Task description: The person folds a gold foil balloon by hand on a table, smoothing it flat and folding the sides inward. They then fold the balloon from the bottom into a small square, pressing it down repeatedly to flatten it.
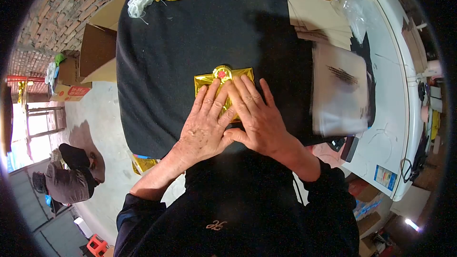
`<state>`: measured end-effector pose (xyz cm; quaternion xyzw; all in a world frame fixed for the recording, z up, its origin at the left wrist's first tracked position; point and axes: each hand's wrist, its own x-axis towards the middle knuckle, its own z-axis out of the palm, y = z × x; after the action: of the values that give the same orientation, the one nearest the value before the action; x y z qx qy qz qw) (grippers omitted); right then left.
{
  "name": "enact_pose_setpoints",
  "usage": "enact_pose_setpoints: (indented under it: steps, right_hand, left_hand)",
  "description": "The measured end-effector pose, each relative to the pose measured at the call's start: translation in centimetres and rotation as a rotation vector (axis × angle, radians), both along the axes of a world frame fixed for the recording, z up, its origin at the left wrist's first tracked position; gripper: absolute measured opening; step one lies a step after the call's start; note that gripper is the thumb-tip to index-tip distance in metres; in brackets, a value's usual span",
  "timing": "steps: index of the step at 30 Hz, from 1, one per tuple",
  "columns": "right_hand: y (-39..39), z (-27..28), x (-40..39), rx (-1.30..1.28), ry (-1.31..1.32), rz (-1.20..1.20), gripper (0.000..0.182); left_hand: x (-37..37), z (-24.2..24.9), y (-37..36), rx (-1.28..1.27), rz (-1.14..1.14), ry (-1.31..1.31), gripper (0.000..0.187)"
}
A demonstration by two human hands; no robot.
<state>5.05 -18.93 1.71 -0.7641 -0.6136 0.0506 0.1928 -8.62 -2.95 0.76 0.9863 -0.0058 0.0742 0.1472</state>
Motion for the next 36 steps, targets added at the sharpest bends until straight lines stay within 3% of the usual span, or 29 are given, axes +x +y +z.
enact_pose_setpoints:
  steps: [7,12,15,19,24,32,36]
  right_hand:
    - [0.0,-0.4,0.3,-0.034,-0.057,-0.025,0.106]
    - [0.1,-0.7,0.4,-0.049,-0.150,-0.014,0.105]
    - [0.2,-0.6,0.1,-0.051,-0.188,-0.020,0.103]
    - [0.4,-0.3,-0.5,-0.055,-0.145,-0.066,0.104]
    - [0.3,-1.0,-0.6,-0.019,-0.166,-0.073,0.109]
    - [0.3,-0.3,-0.7,-0.062,-0.101,-0.063,0.100]
    - [0.4,-0.8,-0.8,-0.045,-0.172,-0.080,0.109]
  left_hand:
    - [-0.2,0.0,-0.1,0.007,0.012,0.003,0.072]
    - [-0.5,-0.3,0.1,-0.194,0.042,-0.109,0.084]
    - [-1.3,0.4,-0.1,-0.130,0.134,-0.156,0.088]
    - [-4.1,0.8,-0.1,-0.251,0.379,-0.257,0.074]
    - [-6.1,1.1,-0.2,-0.192,0.558,-0.374,0.037]
    - [-3.4,-0.1,-1.2,-0.244,0.607,-0.524,0.026]
    - [-3.1,-0.9,-1.1,-0.288,0.637,-0.472,0.021]
